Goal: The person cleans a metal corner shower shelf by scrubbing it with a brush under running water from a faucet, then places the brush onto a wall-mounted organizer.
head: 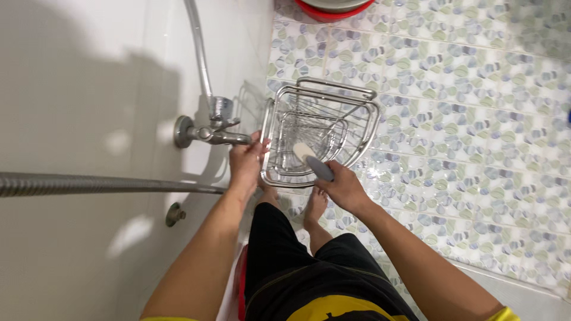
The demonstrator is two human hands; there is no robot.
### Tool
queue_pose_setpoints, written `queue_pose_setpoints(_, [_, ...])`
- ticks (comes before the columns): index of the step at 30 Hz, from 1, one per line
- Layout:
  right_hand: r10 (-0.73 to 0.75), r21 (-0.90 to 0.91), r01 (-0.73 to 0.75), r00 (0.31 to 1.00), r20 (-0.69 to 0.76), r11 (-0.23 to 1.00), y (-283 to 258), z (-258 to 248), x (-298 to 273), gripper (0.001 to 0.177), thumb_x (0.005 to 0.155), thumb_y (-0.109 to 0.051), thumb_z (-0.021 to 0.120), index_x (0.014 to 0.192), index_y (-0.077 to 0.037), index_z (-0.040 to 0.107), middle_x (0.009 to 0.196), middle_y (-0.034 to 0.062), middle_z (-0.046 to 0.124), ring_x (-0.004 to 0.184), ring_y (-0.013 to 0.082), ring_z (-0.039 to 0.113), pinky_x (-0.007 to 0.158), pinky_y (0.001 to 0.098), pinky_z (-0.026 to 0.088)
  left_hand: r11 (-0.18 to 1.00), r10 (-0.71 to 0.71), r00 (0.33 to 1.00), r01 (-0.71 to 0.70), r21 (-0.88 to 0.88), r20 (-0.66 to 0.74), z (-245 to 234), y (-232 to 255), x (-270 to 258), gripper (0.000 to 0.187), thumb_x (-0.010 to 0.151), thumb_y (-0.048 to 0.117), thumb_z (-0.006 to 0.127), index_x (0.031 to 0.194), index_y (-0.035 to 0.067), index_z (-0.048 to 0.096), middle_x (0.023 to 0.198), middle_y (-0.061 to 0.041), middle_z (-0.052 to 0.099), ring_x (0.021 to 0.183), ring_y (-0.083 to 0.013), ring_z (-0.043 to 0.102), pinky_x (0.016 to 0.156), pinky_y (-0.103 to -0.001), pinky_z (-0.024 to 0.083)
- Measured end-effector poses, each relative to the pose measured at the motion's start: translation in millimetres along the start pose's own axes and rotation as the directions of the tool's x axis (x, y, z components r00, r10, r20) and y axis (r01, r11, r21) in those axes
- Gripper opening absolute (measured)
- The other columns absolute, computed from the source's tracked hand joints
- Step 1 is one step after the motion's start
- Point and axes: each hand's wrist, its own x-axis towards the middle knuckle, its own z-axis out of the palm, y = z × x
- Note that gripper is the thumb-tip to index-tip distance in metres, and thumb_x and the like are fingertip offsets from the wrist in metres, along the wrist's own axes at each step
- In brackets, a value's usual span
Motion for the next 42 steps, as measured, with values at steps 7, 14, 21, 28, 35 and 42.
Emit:
queue_pose_setpoints(7, [0.017, -0.012, -0.018, 0.998, -0.065, 1.000, -48, 31, 90, 0.046, 0.097, -0.043, 0.063, 0.109, 0.001, 0.064, 0.079, 0.0167, 0.072, 0.071, 0.0276, 0.072, 0.069, 0.0425, 0.055, 0.422, 0.265, 0.901, -0.429, 0.799, 0.344, -10, 41, -65, 0.082, 0.082, -0.010, 0.059, 0.156, 0.006, 0.027, 0.158, -0.020, 0.040, 0.140, -0.0350, 0.044, 0.112, -0.042, 0.036])
queue_pose_setpoints(14, [-0.107, -0.218, 0.065, 0.977, -0.186, 0.974, -37, 72, 112, 0.053, 0.105, -0.049, 0.058, 0.111, 0.004, 0.060, 0.089, 0.0344, 0.067, 0.087, 0.0510, 0.065, 0.079, 0.0538, 0.053, 0.095, 0.091, 0.860, -0.509, 0.855, 0.502, -28, 62, -66, 0.074, 0.101, -0.001, 0.043, 0.166, 0.020, 0.013, 0.153, -0.015, 0.052, 0.128, -0.0358, 0.058, 0.107, -0.043, 0.047])
queue_pose_setpoints(21, [-0.057, -0.291, 0.101, 0.986, 0.156, 0.951, -3, 69, 55, 0.053, 0.095, -0.053, 0.054, 0.106, -0.003, 0.068, 0.091, 0.0265, 0.072, 0.087, 0.0430, 0.071, 0.079, 0.0508, 0.054, 0.105, 0.008, 0.895, -0.444, 0.890, 0.445, -22, 61, -66, 0.087, 0.091, 0.006, 0.056, 0.164, 0.014, 0.008, 0.123, -0.019, 0.069, 0.099, -0.0389, 0.070, 0.087, -0.048, 0.055])
queue_pose_setpoints(28, [0.005, 0.292, 0.034, 0.992, -0.129, 0.956, -71, 55, 55, 0.054, 0.101, -0.049, 0.051, 0.094, 0.005, 0.059, 0.060, 0.0114, 0.060, 0.051, 0.0192, 0.058, 0.052, 0.0395, 0.047, 0.505, 0.185, 0.978, -0.178, 0.844, 0.096, -9, 56, -71, 0.019, 0.092, 0.016, 0.074, 0.108, 0.006, 0.075, 0.091, -0.020, 0.075, 0.087, -0.0399, 0.071, 0.079, -0.048, 0.054])
queue_pose_setpoints(35, [-0.135, -0.069, 0.127, 0.981, -0.135, 0.990, -68, 50, 18, 0.049, 0.101, -0.046, 0.055, 0.096, 0.003, 0.059, 0.066, 0.0217, 0.066, 0.059, 0.0329, 0.068, 0.058, 0.0455, 0.052, 0.619, 0.193, 0.980, -0.164, 0.768, 0.054, -21, 43, -58, 0.015, 0.088, 0.015, 0.073, 0.098, 0.004, 0.074, 0.089, -0.019, 0.074, 0.085, -0.0390, 0.071, 0.074, -0.047, 0.054])
queue_pose_setpoints(42, [-0.418, -0.332, 0.418, 0.906, 0.075, 0.846, -59, 56, 0, 0.044, 0.098, -0.047, 0.057, 0.097, -0.003, 0.056, 0.064, 0.0206, 0.067, 0.060, 0.0408, 0.069, 0.058, 0.0503, 0.054, 0.599, 0.281, 0.960, -0.168, 0.783, -0.010, -38, 38, -46, 0.014, 0.087, 0.012, 0.071, 0.097, 0.005, 0.076, 0.088, -0.019, 0.075, 0.084, -0.0379, 0.072, 0.076, -0.045, 0.055])
